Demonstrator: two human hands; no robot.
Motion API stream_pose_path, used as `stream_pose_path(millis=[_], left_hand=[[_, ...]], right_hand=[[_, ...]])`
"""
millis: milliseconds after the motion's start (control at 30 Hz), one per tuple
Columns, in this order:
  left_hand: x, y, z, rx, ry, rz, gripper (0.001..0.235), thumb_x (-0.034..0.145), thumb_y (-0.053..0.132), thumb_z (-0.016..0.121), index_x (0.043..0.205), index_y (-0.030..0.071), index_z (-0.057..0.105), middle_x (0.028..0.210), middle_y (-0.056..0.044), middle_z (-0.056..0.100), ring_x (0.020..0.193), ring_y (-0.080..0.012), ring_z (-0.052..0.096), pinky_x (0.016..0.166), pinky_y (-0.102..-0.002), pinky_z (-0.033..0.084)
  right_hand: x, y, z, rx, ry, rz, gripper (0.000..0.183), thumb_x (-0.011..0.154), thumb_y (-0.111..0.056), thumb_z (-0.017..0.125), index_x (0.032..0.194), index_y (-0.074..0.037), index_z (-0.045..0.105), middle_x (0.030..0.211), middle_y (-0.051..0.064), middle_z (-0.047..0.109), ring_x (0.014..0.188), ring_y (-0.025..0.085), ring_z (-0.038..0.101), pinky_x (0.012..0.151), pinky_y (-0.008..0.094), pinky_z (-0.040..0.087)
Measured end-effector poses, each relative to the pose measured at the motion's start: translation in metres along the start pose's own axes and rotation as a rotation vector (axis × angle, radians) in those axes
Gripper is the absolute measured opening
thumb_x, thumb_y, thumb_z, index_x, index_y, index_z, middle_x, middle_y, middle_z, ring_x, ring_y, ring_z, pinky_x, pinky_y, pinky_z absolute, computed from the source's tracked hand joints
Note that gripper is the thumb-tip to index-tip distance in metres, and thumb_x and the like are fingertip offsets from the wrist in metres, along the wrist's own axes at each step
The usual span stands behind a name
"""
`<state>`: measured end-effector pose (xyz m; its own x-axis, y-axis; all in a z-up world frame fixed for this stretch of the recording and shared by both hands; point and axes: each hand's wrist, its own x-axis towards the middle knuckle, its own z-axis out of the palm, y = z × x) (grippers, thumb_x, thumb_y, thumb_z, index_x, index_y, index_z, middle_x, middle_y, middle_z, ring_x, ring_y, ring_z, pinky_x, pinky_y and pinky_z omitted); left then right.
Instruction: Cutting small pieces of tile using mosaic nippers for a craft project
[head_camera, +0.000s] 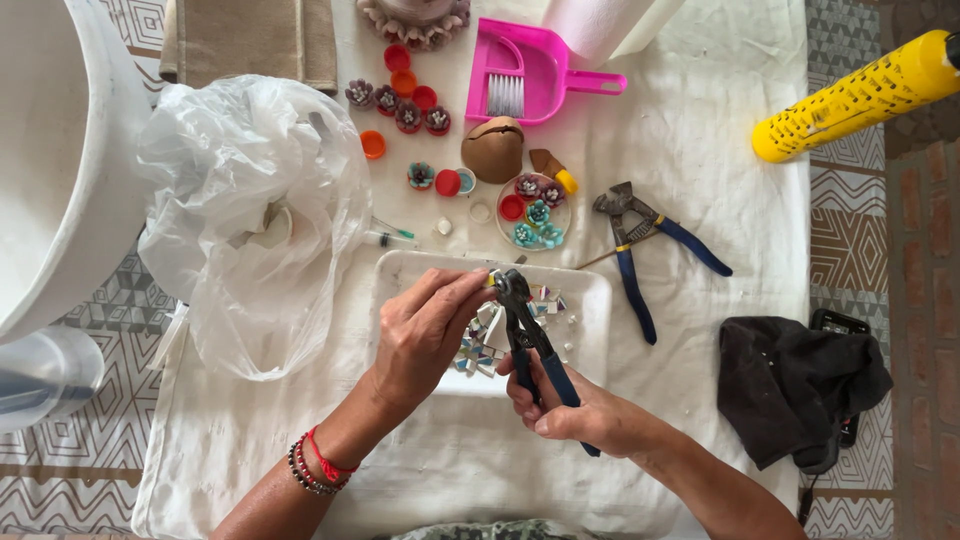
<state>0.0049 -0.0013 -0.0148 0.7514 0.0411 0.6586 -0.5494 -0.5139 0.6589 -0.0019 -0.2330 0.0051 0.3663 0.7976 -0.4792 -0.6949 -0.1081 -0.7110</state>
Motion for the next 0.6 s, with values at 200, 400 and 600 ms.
stream_pose_path(millis=[200,400,600], left_hand=[[0.0037,0.0025,-0.0036,-0.017,-0.004,-0.001,0.016,0.100,0.002,0.070,0.115,-0.003,0.068,0.104,-0.015,0.072,0.087,-0.0232,0.073,0.079,-0.031,0.062],[0.0041,0.0019,-0.0042,-0.014,-0.017,-0.003,0.017,0.100,0.002,0.070,0.116,-0.002,0.067,0.105,-0.014,0.073,0.088,-0.0227,0.073,0.080,-0.031,0.063],[-0.0008,-0.0009,-0.0005,0.030,-0.026,0.017,0.018,0.101,0.003,0.070,0.118,0.000,0.067,0.104,-0.013,0.072,0.086,-0.0219,0.073,0.075,-0.030,0.061]], right_hand=[[0.0009,0.0025,-0.0011,-0.066,0.055,-0.008,0.051,0.082,-0.012,0.060,0.131,-0.006,0.044,0.093,0.001,0.043,0.083,0.012,0.043,0.072,0.028,0.037],[0.0024,0.0080,-0.0015,0.058,0.047,-0.002,0.059,0.081,-0.008,0.059,0.138,-0.002,0.043,0.089,0.000,0.038,0.079,0.012,0.039,0.066,0.026,0.033],[0.0024,0.0103,-0.0022,-0.067,0.038,0.049,0.034,0.083,-0.006,0.058,0.115,-0.009,0.047,0.098,0.006,0.045,0.084,0.015,0.046,0.076,0.028,0.036]])
